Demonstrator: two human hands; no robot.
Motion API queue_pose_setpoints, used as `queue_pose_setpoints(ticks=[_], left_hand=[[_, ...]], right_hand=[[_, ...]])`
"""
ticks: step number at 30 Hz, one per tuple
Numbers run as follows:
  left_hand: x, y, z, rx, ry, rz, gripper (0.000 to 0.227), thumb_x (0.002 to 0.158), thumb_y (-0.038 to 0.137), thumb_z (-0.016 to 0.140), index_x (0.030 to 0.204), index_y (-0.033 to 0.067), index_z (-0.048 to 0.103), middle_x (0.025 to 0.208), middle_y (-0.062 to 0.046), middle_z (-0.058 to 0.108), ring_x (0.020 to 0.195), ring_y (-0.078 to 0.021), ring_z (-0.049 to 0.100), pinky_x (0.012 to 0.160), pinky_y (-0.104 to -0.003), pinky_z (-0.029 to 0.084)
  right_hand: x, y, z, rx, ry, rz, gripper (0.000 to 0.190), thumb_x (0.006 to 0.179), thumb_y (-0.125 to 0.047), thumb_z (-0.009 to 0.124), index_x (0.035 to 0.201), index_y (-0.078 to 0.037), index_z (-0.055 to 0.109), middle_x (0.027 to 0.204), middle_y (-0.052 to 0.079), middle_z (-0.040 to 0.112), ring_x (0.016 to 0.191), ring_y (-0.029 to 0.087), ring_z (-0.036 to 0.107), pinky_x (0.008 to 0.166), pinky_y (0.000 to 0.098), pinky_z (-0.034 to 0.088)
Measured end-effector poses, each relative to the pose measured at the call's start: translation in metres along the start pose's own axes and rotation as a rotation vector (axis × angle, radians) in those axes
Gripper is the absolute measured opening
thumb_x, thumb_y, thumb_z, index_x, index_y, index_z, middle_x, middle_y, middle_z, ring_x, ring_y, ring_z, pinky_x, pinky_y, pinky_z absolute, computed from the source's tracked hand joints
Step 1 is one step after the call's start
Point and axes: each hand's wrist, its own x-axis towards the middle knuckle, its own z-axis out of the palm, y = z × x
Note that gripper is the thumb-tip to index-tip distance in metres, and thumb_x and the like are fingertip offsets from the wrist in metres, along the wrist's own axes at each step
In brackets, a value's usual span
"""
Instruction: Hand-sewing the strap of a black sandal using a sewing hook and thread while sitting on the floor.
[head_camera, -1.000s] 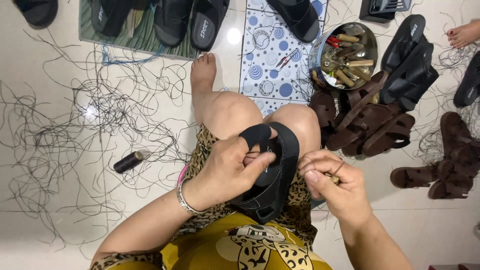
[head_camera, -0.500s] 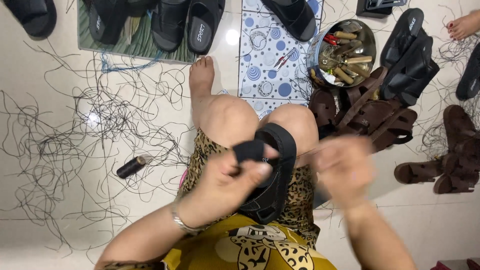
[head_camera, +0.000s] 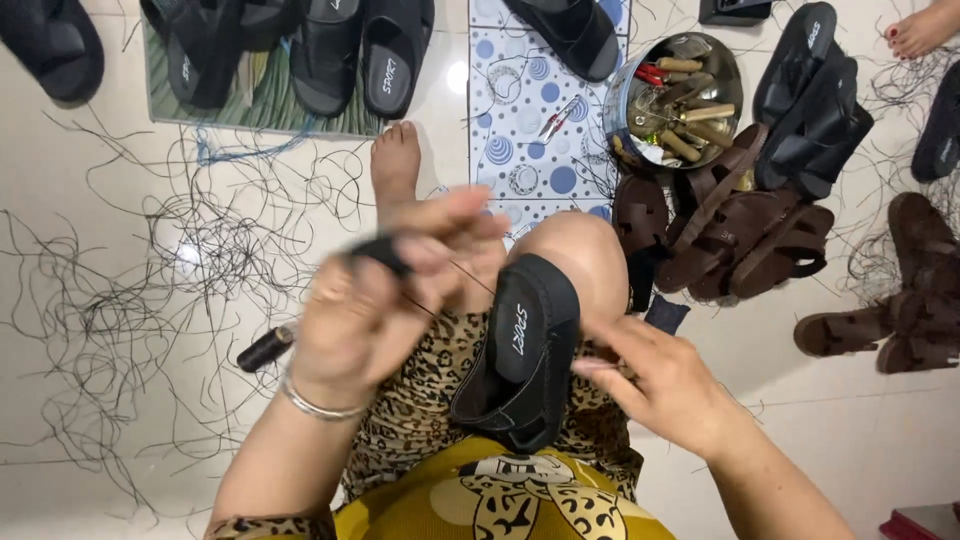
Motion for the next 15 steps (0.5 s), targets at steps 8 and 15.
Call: queue_pose_setpoints(ticks=[8, 15], left_hand=[[-0.012, -0.002, -0.056, -0.267, 0.443, 0.000, 0.048, 0.109, 0.033, 0.046, 0.089, -0.0019, 0.071, 0.057, 0.005, 0.034, 0.048, -0.0072, 0.030, 0.048, -0.025, 0.032], [0.023, -0.014, 0.012, 1.289, 0.413, 0.176, 0.056, 0.093, 0.055, 0.043, 0.075, 0.0089, 0.067, 0.058, 0.000, 0.055, 0.058, -0.0180, 0.055, 0.082, -0.041, 0.019]], right_hand=[[0.007, 0.041, 0.041, 1.279, -0.115, -0.199, 0.021, 0.107, -0.009, 0.053, 0.097, -0.003, 0.071, 0.116, 0.016, 0.074, 0.064, 0.011, 0.070, 0.043, 0.0195, 0.049], [0.014, 0.024, 0.009, 0.903, 0.036, 0.033, 0.035, 0.102, -0.020, 0.054, 0.074, -0.003, 0.066, 0.082, 0.014, 0.074, 0.039, 0.007, 0.051, 0.032, 0.0211, 0.046]])
